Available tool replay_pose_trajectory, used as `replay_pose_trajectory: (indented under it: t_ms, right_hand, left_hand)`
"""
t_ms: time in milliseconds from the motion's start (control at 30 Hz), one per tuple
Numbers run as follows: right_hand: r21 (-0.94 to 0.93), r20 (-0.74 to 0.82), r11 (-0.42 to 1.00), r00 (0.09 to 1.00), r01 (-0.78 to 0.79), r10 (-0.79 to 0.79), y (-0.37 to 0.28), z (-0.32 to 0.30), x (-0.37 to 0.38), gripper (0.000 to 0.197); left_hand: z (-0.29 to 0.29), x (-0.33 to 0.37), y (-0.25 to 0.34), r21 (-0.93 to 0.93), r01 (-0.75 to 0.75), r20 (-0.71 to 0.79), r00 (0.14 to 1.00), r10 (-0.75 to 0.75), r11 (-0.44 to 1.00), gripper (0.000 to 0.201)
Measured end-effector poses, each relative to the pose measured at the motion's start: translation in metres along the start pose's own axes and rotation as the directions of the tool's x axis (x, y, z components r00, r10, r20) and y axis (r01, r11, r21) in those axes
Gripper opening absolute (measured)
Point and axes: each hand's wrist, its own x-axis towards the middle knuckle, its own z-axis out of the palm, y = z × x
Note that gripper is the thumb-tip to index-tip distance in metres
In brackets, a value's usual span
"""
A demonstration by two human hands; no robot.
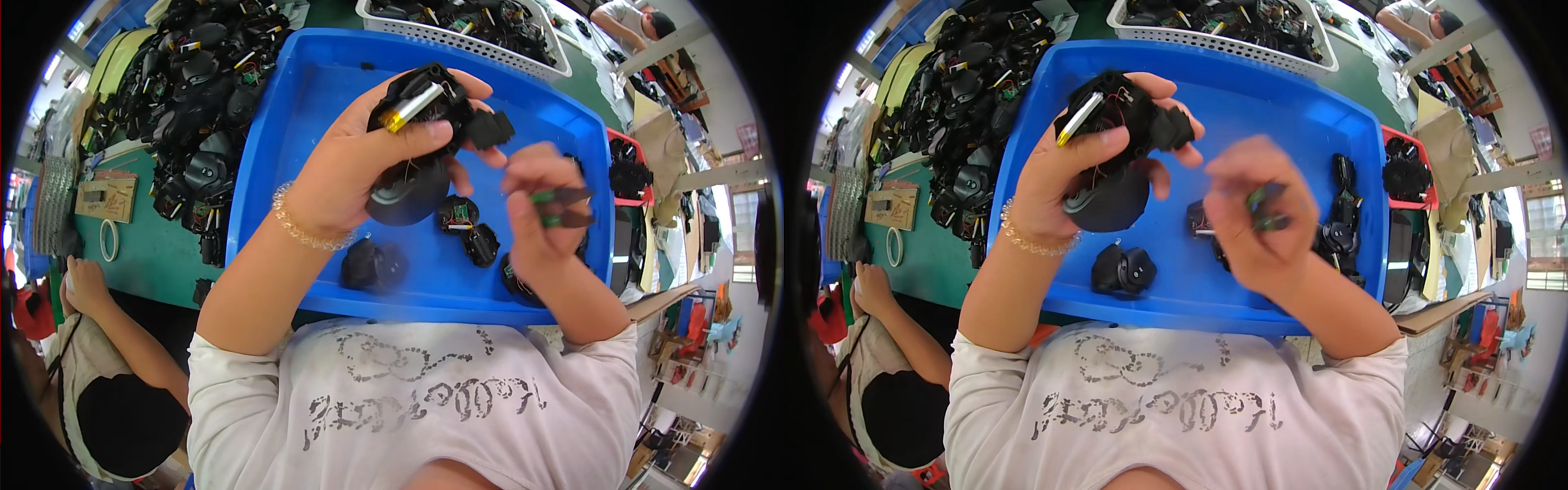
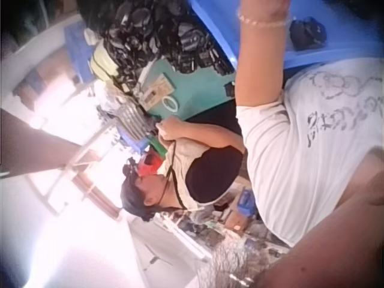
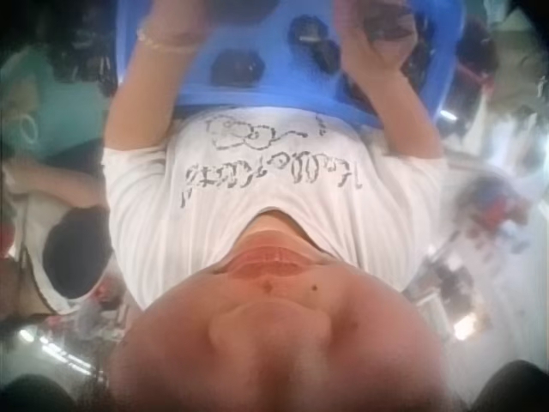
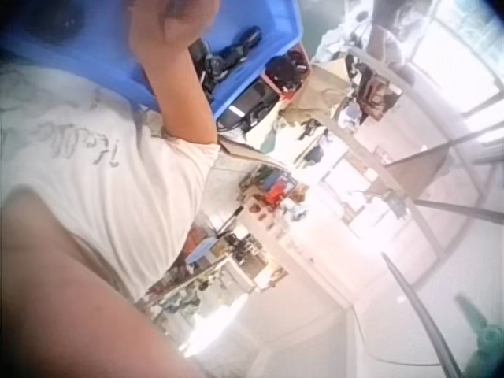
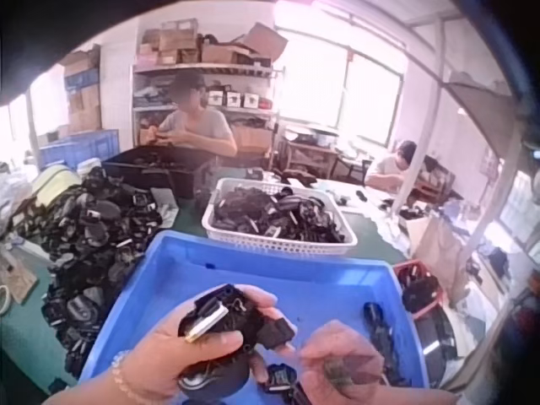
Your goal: The person assembles internal components of computer mice by hand, inserting batteries and circuit boards into plastic casings, using pliers to manipulate small parts.
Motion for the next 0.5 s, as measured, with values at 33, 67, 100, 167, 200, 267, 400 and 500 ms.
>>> replay_pose_trajectory:
  t_ms: [33,67,100,167,200,267,400,500]
  right_hand:
    - [-0.082,-0.02,0.993,0.996,0.083,-0.085,-0.005,-0.007,0.009,0.028]
    - [-0.093,-0.062,0.994,0.996,0.065,-0.071,-0.015,-0.01,0.017,0.028]
    - [-0.107,-0.118,0.993,0.991,0.055,-0.068,-0.019,-0.002,0.024,0.029]
    - [-0.242,0.037,0.962,0.992,0.13,-0.124,-0.032,-0.015,0.042,0.03]
    - [-0.354,0.2,0.906,0.965,0.233,-0.17,-0.035,-0.02,0.047,0.032]
    - [-0.324,0.248,0.902,0.946,0.285,-0.21,-0.036,-0.017,0.054,0.033]
    - [-0.342,0.33,0.874,0.915,0.346,-0.233,-0.031,-0.01,0.051,0.033]
    - [-0.434,0.358,0.844,0.92,0.314,-0.159,-0.029,-0.01,0.045,0.03]
  left_hand:
    - [0.005,-0.001,0.0,0.005,0.034,0.03,0.999,-0.034,0.999,0.066]
    - [0.01,-0.002,-0.001,0.01,0.068,0.06,0.996,-0.069,0.998,0.062]
    - [0.004,-0.006,0.0,0.017,0.089,0.072,0.993,-0.09,0.996,0.062]
    - [0.009,-0.009,-0.004,0.03,0.097,0.173,0.98,-0.1,0.995,0.061]
    - [0.01,-0.01,-0.004,0.011,0.143,0.177,0.974,-0.143,0.99,0.061]
    - [0.014,-0.01,-0.004,0.034,0.179,0.186,0.966,-0.182,0.983,0.062]
    - [0.01,-0.009,-0.011,0.061,0.187,0.216,0.957,-0.196,0.981,0.052]
    - [0.013,-0.011,-0.007,0.04,0.256,0.248,0.934,-0.258,0.966,0.04]
